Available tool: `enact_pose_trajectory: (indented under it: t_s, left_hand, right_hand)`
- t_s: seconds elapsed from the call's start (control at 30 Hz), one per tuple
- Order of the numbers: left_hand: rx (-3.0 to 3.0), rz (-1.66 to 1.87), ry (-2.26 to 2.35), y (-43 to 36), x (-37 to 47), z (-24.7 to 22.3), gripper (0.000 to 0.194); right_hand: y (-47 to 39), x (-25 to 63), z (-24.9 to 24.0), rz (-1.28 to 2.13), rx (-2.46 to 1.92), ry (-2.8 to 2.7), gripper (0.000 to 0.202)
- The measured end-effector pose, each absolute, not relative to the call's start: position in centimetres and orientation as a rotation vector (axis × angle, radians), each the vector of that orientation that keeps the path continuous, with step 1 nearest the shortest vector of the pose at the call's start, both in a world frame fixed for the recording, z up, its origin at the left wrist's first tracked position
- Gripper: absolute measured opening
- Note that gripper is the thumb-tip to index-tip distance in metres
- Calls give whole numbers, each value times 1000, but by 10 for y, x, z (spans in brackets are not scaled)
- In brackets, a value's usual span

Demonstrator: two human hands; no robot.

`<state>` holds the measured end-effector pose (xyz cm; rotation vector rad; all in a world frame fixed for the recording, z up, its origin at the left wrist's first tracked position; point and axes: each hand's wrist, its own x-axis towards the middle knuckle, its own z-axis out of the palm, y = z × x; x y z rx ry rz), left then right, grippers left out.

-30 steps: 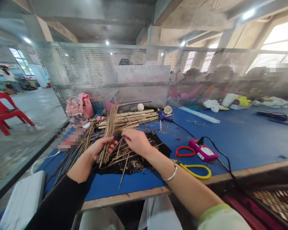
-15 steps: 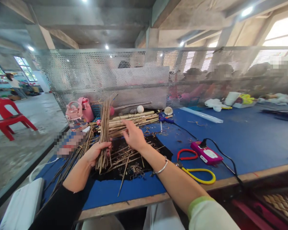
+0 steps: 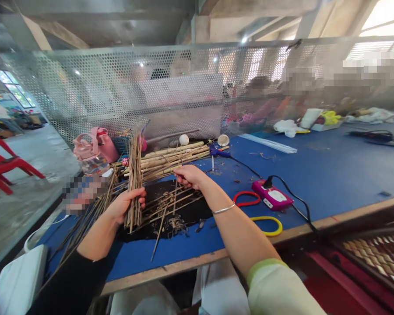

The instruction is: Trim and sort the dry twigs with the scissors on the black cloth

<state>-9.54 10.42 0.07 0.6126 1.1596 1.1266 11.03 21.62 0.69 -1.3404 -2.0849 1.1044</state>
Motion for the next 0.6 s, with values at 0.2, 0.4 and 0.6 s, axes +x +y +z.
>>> enact_pose_trajectory:
  t_s: [0.2, 0.4, 0.6]
  left_hand:
    - [805, 1020, 1127, 94, -79, 7, 18]
    - [828, 1163, 1093, 94, -93, 7, 17]
    - [569, 1323, 1024, 98, -113, 12, 7]
  right_hand:
    - [178, 67, -1, 1499, -853, -1840, 36]
    - [174, 79, 7, 1321, -741, -2057, 20]
    - [171, 91, 7, 899, -629, -2989, 28]
